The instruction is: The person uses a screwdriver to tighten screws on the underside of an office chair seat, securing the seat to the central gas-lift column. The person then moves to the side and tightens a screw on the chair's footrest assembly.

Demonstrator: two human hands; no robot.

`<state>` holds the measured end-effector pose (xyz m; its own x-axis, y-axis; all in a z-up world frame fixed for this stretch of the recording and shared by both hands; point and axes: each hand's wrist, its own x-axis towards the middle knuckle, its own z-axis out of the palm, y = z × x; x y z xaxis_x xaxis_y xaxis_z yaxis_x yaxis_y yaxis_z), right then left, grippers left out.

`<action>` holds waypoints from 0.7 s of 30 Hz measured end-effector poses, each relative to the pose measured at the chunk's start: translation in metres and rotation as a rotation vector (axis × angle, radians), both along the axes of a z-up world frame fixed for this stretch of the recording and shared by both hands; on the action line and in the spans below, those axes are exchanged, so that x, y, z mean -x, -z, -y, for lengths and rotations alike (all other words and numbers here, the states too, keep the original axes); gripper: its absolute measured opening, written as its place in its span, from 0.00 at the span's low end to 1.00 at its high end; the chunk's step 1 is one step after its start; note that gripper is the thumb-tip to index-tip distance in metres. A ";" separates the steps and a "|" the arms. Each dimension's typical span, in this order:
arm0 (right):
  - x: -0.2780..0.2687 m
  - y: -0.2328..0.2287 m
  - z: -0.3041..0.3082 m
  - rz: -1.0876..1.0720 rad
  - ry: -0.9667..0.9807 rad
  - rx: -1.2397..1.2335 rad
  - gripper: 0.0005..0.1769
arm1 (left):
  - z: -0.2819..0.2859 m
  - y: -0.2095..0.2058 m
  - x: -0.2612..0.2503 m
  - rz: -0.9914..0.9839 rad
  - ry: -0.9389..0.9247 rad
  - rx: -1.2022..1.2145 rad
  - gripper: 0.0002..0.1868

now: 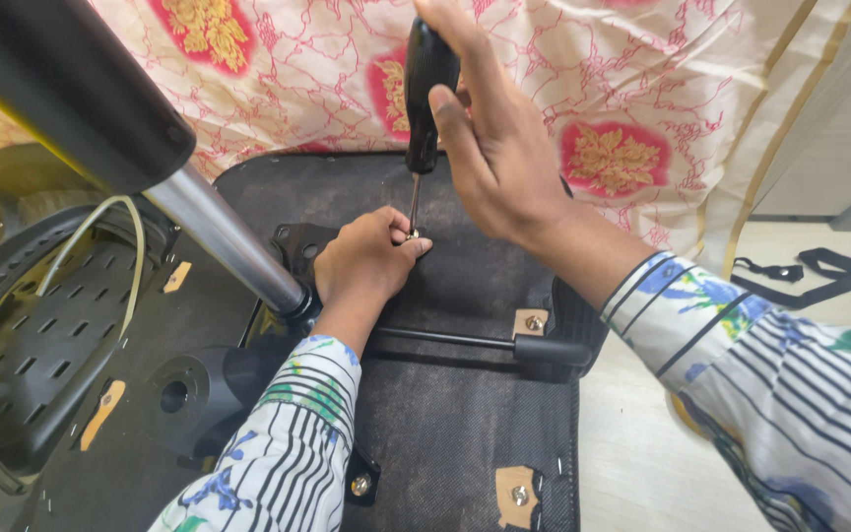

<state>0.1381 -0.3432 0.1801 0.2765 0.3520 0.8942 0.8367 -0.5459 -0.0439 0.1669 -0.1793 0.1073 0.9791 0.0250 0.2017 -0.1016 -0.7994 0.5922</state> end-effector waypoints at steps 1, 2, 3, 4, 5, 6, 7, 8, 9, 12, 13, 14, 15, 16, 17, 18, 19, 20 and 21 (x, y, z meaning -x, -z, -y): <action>0.002 0.000 -0.001 -0.025 0.011 -0.007 0.26 | 0.001 -0.001 0.000 -0.011 -0.007 0.002 0.19; 0.004 0.001 -0.001 -0.048 0.023 -0.017 0.28 | 0.001 -0.001 0.000 -0.021 -0.011 0.000 0.19; 0.005 0.001 -0.001 -0.024 0.018 -0.003 0.27 | 0.002 -0.001 0.001 -0.010 -0.013 -0.001 0.19; 0.005 0.002 -0.001 -0.002 0.016 0.008 0.26 | 0.003 0.000 0.001 0.000 -0.013 -0.005 0.19; 0.005 0.002 0.000 0.012 0.017 0.010 0.26 | 0.003 0.000 0.001 0.009 -0.012 -0.009 0.19; 0.005 0.002 0.001 0.026 0.020 0.016 0.26 | 0.004 0.000 0.000 0.003 -0.013 -0.011 0.19; 0.005 0.003 0.001 0.032 0.026 0.012 0.26 | 0.004 0.000 -0.001 -0.002 -0.014 -0.013 0.19; 0.004 0.004 0.002 0.033 0.031 0.008 0.27 | 0.004 0.002 -0.002 -0.013 -0.015 -0.015 0.19; 0.004 0.005 0.003 0.021 0.030 -0.023 0.28 | 0.005 0.003 -0.003 0.001 -0.010 -0.022 0.20; 0.001 0.005 0.002 -0.002 0.010 -0.079 0.30 | 0.005 0.006 -0.003 0.038 0.000 -0.034 0.20; 0.001 0.004 0.002 0.005 0.000 -0.077 0.30 | 0.005 0.008 -0.003 0.052 0.008 -0.039 0.20; 0.001 0.004 0.003 0.011 -0.007 -0.077 0.30 | 0.005 0.009 -0.003 0.065 0.018 -0.045 0.20; 0.002 0.006 0.004 0.018 -0.012 -0.065 0.30 | 0.006 0.011 -0.002 0.069 0.018 -0.052 0.20; 0.003 0.007 0.004 0.030 -0.017 -0.054 0.29 | 0.007 0.011 -0.002 0.079 0.019 -0.059 0.20; 0.005 0.007 0.005 0.042 -0.021 -0.043 0.28 | 0.007 0.011 -0.002 0.088 0.021 -0.066 0.19; 0.006 0.008 0.006 0.017 -0.022 -0.060 0.28 | 0.008 0.010 -0.002 0.089 0.020 -0.072 0.19; 0.007 0.008 0.007 -0.008 -0.023 -0.077 0.28 | 0.008 0.010 -0.003 0.091 0.019 -0.078 0.19; 0.007 0.010 0.008 -0.036 -0.030 -0.089 0.28 | 0.009 0.011 -0.002 0.090 0.012 -0.080 0.19; 0.008 0.011 0.009 -0.072 -0.038 -0.115 0.29 | 0.009 0.013 -0.001 0.088 0.018 -0.076 0.19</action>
<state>0.1304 -0.3517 0.1687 0.3300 0.2597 0.9075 0.8491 -0.5018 -0.1652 0.1677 -0.1888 0.0944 0.9577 -0.0112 0.2875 -0.1655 -0.8390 0.5184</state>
